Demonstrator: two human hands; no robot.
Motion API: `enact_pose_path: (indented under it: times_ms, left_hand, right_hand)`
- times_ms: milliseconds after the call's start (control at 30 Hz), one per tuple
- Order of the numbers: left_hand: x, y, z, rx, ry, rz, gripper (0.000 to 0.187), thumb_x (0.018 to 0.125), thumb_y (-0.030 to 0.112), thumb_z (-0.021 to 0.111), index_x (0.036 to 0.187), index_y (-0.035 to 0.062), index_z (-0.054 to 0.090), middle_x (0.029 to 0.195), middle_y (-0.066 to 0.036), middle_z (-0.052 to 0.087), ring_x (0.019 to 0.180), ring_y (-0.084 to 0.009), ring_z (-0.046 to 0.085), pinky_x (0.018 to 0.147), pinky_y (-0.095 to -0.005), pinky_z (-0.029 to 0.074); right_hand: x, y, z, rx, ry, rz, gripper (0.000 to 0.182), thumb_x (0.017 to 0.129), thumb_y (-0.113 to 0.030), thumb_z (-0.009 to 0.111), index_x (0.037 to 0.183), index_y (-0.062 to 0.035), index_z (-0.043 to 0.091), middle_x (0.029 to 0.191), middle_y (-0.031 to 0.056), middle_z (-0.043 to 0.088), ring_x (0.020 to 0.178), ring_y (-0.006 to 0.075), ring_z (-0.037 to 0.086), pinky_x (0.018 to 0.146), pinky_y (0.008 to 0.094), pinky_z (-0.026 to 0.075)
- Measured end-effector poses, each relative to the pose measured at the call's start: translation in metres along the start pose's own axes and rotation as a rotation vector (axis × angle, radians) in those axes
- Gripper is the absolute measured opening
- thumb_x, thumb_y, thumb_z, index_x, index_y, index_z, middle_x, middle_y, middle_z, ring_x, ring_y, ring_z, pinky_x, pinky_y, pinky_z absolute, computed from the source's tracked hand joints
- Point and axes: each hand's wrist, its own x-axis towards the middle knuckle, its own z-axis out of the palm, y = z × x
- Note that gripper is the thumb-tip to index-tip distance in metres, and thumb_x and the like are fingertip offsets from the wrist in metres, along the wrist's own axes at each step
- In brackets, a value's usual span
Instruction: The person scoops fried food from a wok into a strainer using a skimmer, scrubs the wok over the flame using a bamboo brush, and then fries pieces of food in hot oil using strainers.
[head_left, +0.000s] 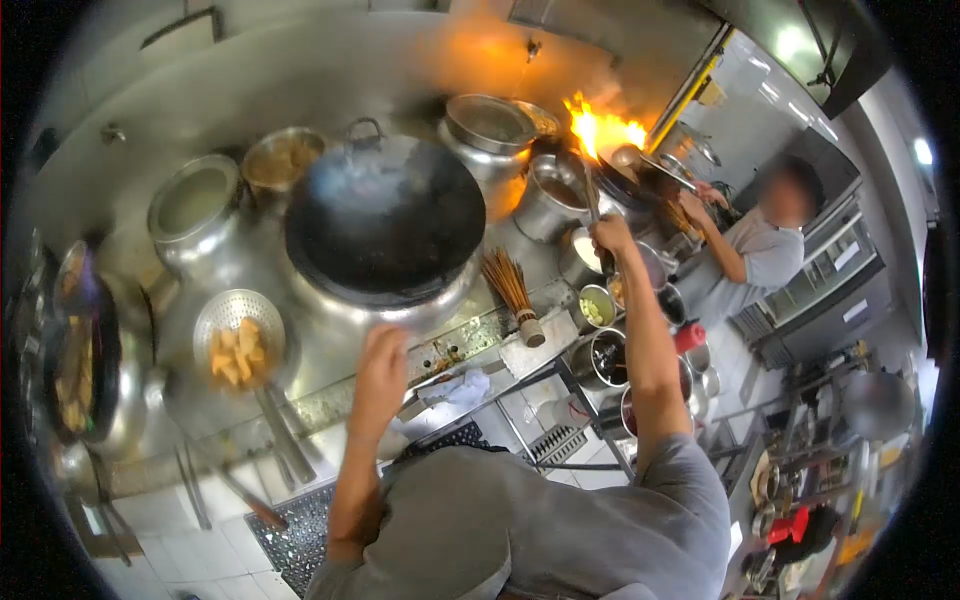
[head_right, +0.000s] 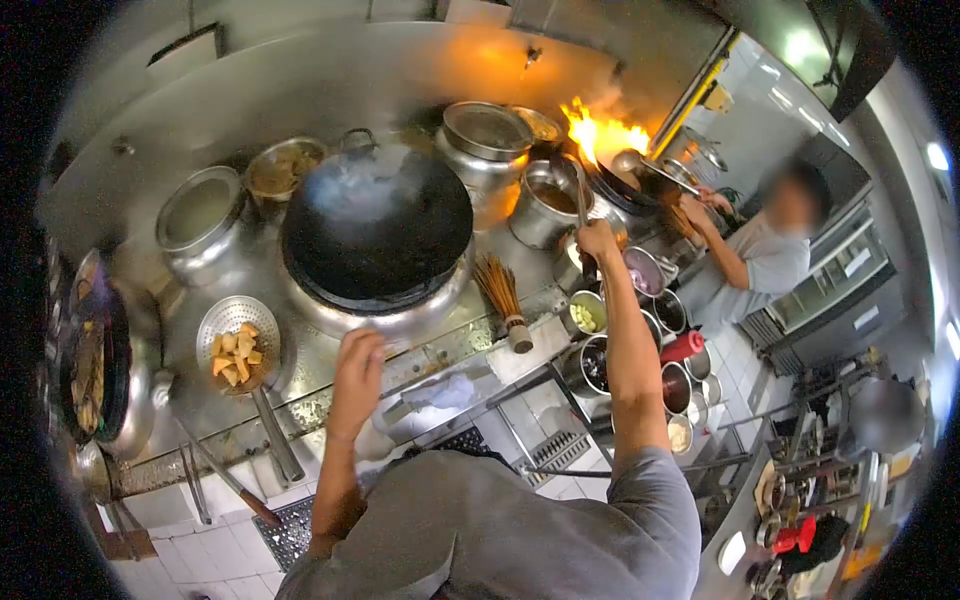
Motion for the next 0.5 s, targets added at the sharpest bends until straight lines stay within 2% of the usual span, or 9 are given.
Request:
enact_pose_path:
  times_ms: [33, 67, 133, 200, 267, 333, 400, 467, 500]
  left_hand:
    - [-0.009, 0.001, -0.015, 0.004, 0.006, -0.073, 0.014, 0.089, 0.004, 0.05, 0.099, -0.003, 0.058, 0.103, -0.018, 0.057, 0.102, -0.0305, 0.055, 0.089, -0.0374, 0.043]
    - [-0.019, 0.003, -0.031, 0.046, 0.044, -0.079, 0.016, 0.09, 0.005, 0.05, 0.1, -0.0034, 0.058, 0.103, -0.019, 0.058, 0.097, -0.0304, 0.057, 0.087, -0.0366, 0.044]
    - [-0.044, 0.001, -0.064, 0.125, 0.148, -0.156, 0.017, 0.091, 0.005, 0.049, 0.1, -0.0038, 0.059, 0.1, -0.02, 0.061, 0.092, -0.0304, 0.059, 0.083, -0.0358, 0.045]
    - [-0.082, -0.012, -0.095, 0.197, 0.274, -0.32, 0.016, 0.091, 0.006, 0.049, 0.098, -0.0039, 0.06, 0.097, -0.019, 0.062, 0.091, -0.0293, 0.059, 0.081, -0.0353, 0.045]
    - [-0.119, -0.018, -0.118, 0.238, 0.365, -0.435, 0.016, 0.092, 0.007, 0.05, 0.098, -0.0038, 0.06, 0.096, -0.019, 0.063, 0.09, -0.0281, 0.06, 0.08, -0.0349, 0.046]
    - [-0.147, -0.004, -0.135, 0.31, 0.568, -0.561, 0.016, 0.092, 0.007, 0.05, 0.097, -0.0044, 0.06, 0.094, -0.018, 0.064, 0.088, -0.0247, 0.06, 0.079, -0.0336, 0.046]
    - [-0.187, -0.028, -0.147, 0.354, 0.688, -0.558, 0.017, 0.093, 0.007, 0.05, 0.098, -0.0052, 0.06, 0.093, -0.016, 0.065, 0.085, -0.022, 0.06, 0.077, -0.0316, 0.047]
    - [-0.192, -0.021, -0.148, 0.402, 0.709, -0.59, 0.017, 0.093, 0.007, 0.05, 0.098, -0.0062, 0.06, 0.092, -0.016, 0.065, 0.084, -0.0221, 0.061, 0.076, -0.031, 0.047]
    - [-0.188, -0.022, -0.147, 0.429, 0.726, -0.585, 0.016, 0.093, 0.007, 0.051, 0.097, -0.0063, 0.06, 0.091, -0.016, 0.064, 0.083, -0.0212, 0.061, 0.075, -0.0309, 0.047]
  right_hand:
    - [0.023, 0.003, -0.001, -0.11, -0.062, -0.001, 0.011, 0.079, -0.009, 0.055, 0.076, 0.0016, 0.056, 0.05, 0.0055, 0.05, 0.038, 0.0166, 0.048, 0.036, 0.0316, 0.039]
    - [0.036, -0.003, -0.002, -0.097, -0.106, 0.14, 0.018, 0.081, -0.01, 0.056, 0.066, 0.0001, 0.053, 0.053, 0.0053, 0.053, 0.038, 0.0159, 0.048, 0.036, 0.0296, 0.037]
    - [0.054, 0.001, -0.021, 0.75, -0.402, 0.485, 0.022, 0.083, -0.012, 0.056, 0.063, -0.0021, 0.056, 0.055, 0.0053, 0.057, 0.04, 0.0148, 0.049, 0.036, 0.0278, 0.036]
    - [0.091, 0.04, -0.031, 0.796, -0.589, 0.404, 0.02, 0.085, -0.012, 0.055, 0.067, -0.0052, 0.059, 0.061, 0.0078, 0.061, 0.045, 0.0134, 0.053, 0.037, 0.0271, 0.036]
    - [0.042, 0.009, -0.017, -0.346, -0.245, 0.101, 0.011, 0.085, -0.011, 0.054, 0.085, -0.0027, 0.061, 0.066, 0.01, 0.062, 0.051, 0.0141, 0.055, 0.039, 0.0287, 0.037]
    - [-0.036, -0.009, 0.009, -0.276, 0.062, -0.255, 0.024, 0.075, -0.01, 0.053, 0.093, 0.0004, 0.064, 0.068, 0.0165, 0.063, 0.053, 0.0181, 0.059, 0.046, 0.0355, 0.042]
    - [-0.067, 0.008, 0.022, -0.23, 0.196, -0.493, 0.032, 0.078, -0.008, 0.054, 0.107, 0.0036, 0.061, 0.076, 0.0153, 0.064, 0.052, 0.02, 0.058, 0.048, 0.0379, 0.043]
    - [-0.123, -0.022, 0.02, 0.047, -0.008, -0.386, 0.043, 0.082, -0.006, 0.055, 0.124, 0.0034, 0.052, 0.074, 0.0096, 0.061, 0.047, 0.0163, 0.053, 0.043, 0.034, 0.041]
    - [-0.143, -0.047, 0.013, 0.053, -0.019, -0.388, 0.043, 0.082, -0.006, 0.055, 0.124, 0.0034, 0.052, 0.074, 0.0096, 0.061, 0.047, 0.0163, 0.053, 0.043, 0.034, 0.041]
